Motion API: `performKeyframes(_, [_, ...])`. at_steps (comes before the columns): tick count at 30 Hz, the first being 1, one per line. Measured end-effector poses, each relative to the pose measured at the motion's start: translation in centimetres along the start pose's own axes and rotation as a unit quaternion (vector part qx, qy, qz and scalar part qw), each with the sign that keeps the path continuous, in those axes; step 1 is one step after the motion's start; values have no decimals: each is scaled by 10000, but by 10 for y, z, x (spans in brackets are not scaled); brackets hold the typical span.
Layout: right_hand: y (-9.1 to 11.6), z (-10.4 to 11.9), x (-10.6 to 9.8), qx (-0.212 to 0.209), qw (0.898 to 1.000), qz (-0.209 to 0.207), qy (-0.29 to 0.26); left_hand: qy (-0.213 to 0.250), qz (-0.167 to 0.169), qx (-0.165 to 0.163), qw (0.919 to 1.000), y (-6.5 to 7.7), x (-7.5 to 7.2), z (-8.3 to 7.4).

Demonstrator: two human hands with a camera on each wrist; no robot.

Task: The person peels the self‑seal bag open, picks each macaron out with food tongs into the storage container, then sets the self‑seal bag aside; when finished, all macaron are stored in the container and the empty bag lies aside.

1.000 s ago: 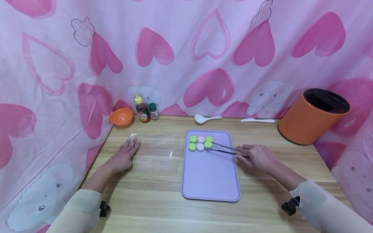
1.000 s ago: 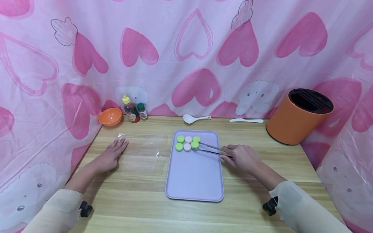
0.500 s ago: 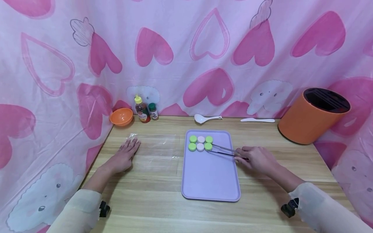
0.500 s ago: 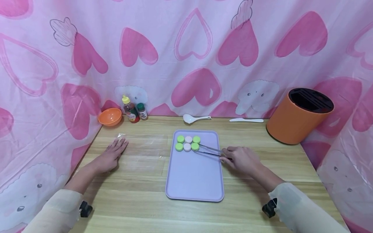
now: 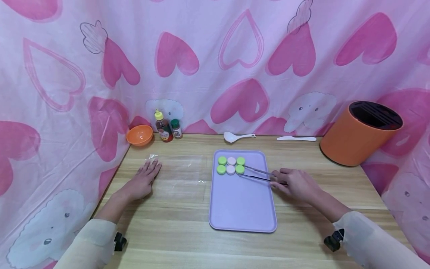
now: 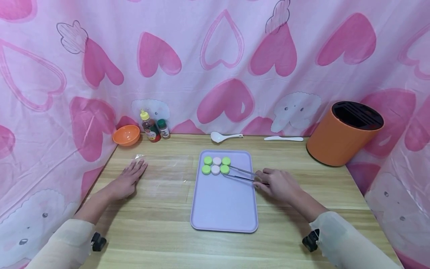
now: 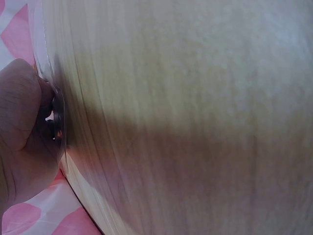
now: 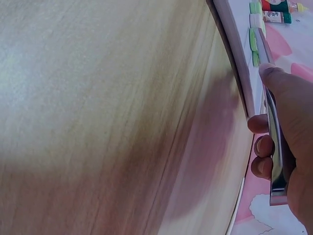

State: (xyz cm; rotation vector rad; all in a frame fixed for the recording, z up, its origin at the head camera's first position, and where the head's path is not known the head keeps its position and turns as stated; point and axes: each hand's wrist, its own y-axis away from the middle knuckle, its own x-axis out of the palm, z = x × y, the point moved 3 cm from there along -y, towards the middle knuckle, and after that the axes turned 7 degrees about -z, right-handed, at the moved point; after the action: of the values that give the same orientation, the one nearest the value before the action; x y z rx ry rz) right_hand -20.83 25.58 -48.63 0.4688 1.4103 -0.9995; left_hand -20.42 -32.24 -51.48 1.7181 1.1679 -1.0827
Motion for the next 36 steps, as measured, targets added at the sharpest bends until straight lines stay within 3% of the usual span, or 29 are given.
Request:
performKeyframes(7, [3,-2,-7,240,9996,-7,-124,41,-44,20,10000,-1,2,2])
performKeyframes(15, [17,-10,-4,46,9972,-749,19,-13,82,-47,10000,-1,1,0])
performKeyframes(20, [31,-18,-2,162,9935,-1129,63,-19,80,-44,10000,-1,-1,-2])
performKeyframes(26, [46,-28,-1,496,9900,-1305,212,9,93,-58,9999,0,-2,-3])
performKeyframes(36, [70,-40,0,1393,9805,-1381,144,31,105,-64,9999,0,0,-1])
